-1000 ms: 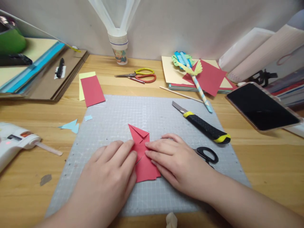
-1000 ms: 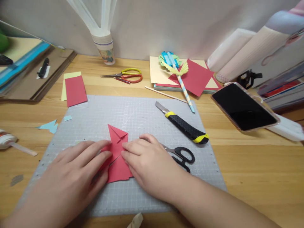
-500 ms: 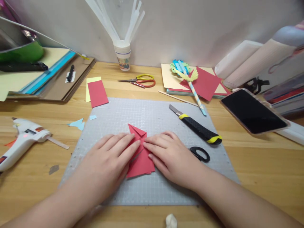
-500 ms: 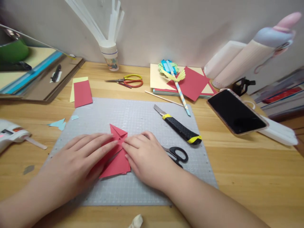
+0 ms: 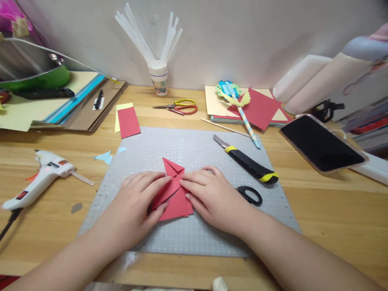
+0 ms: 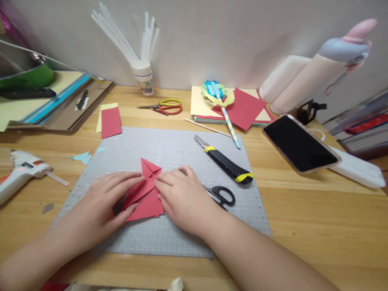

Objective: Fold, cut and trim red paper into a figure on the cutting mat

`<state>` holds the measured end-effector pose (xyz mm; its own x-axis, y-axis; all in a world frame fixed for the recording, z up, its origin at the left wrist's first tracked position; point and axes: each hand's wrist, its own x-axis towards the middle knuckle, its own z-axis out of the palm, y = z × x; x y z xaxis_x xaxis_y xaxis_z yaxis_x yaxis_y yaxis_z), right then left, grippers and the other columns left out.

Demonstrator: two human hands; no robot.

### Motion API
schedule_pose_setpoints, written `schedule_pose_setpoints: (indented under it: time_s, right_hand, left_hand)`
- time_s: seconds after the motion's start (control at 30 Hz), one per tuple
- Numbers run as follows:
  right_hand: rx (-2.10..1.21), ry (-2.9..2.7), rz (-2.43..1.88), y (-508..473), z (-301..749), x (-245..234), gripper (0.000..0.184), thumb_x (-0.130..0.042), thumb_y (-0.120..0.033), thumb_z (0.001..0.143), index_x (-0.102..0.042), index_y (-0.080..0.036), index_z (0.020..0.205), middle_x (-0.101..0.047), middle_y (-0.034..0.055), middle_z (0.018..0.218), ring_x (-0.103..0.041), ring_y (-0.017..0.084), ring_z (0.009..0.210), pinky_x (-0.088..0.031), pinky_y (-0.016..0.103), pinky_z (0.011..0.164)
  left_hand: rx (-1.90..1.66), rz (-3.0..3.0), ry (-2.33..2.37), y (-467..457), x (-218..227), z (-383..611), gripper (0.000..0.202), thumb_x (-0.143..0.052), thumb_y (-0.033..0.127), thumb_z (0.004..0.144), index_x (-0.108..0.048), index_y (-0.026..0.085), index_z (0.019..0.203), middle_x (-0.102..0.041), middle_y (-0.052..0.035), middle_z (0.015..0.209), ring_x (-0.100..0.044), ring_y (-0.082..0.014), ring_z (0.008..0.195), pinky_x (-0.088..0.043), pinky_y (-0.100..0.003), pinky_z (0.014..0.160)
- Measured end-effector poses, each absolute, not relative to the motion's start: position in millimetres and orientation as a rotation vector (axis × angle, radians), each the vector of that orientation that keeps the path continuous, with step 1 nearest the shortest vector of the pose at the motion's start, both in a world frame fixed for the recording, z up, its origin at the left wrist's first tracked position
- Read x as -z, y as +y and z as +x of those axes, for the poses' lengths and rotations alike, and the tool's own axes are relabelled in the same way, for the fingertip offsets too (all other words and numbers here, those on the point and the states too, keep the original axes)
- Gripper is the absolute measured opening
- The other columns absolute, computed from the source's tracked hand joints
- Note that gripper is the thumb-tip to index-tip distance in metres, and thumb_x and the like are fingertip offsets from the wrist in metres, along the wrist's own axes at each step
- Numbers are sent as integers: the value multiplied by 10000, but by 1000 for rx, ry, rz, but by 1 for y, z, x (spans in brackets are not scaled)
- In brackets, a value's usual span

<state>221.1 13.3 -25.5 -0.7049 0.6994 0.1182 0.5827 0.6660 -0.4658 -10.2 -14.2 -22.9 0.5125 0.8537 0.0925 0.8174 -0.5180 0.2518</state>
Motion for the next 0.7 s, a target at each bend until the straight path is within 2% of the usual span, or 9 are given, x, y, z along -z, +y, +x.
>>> schedule_pose_setpoints:
  time_s: [0.17, 0.3, 0.4, 0.53, 0.6, 0.7]
  right_hand:
    - [-576, -2606, -1004, 14, 221, 26, 306, -489, -151, 953, -602, -181, 1237, -644, 79, 1213, -548, 208, 1113, -276, 430, 1022]
    - [-552, -2633, -990, 14, 221, 25, 287, -498, -157, 951, -630, -196, 1202, -641, 95, 1195, -542, 218, 1110, -289, 441, 1005]
    - [-540, -2639, -1001, 13, 219, 25, 278, -505, -157, 947, -642, -192, 1186, -640, 101, 1192, -538, 224, 1124, -297, 444, 1000]
    - [-540, -2641, -1007, 12, 219, 25, 270, -516, -152, 939, -650, -182, 1171, -633, 106, 1216, -534, 233, 1149, -303, 447, 997]
    - [-542, -2638, -1003, 12, 219, 26, 268, -515, -153, 939, -651, -185, 1168, -632, 106, 1218, -538, 232, 1143, -304, 449, 998]
    - [-546, -2627, -995, 12, 220, 26, 268, -513, -154, 941, -648, -189, 1170, -631, 105, 1220, -538, 229, 1144, -305, 448, 996]
  left_hand:
    - [-322, 2547, 1442, -12, 25, -7, 403, -551, 296, 877, -541, 220, 1273, -582, -106, 1302, -524, -290, 1175, -410, -494, 969]
    - [-318, 2556, 1410, -11, 20, -6, 266, -523, 294, 900, -634, 266, 1139, -600, -78, 1281, -550, -276, 1131, -413, -469, 946]
    - [-281, 2531, 1410, -10, 18, -7, 243, -494, 323, 925, -654, 301, 1106, -608, -49, 1275, -547, -266, 1130, -386, -470, 963]
    - [-403, 2273, 1665, -1, 20, -11, 299, -472, 379, 908, -634, 238, 1117, -619, -77, 1184, -535, -278, 1113, -367, -476, 969]
    - [-439, 2110, 1758, 7, 21, -11, 317, -518, 427, 849, -648, 201, 1030, -608, -90, 1097, -526, -290, 1070, -371, -472, 955]
    - [-395, 1993, 1719, 17, 18, -9, 270, -561, 463, 786, -651, 215, 844, -600, -62, 993, -530, -274, 992, -384, -442, 920]
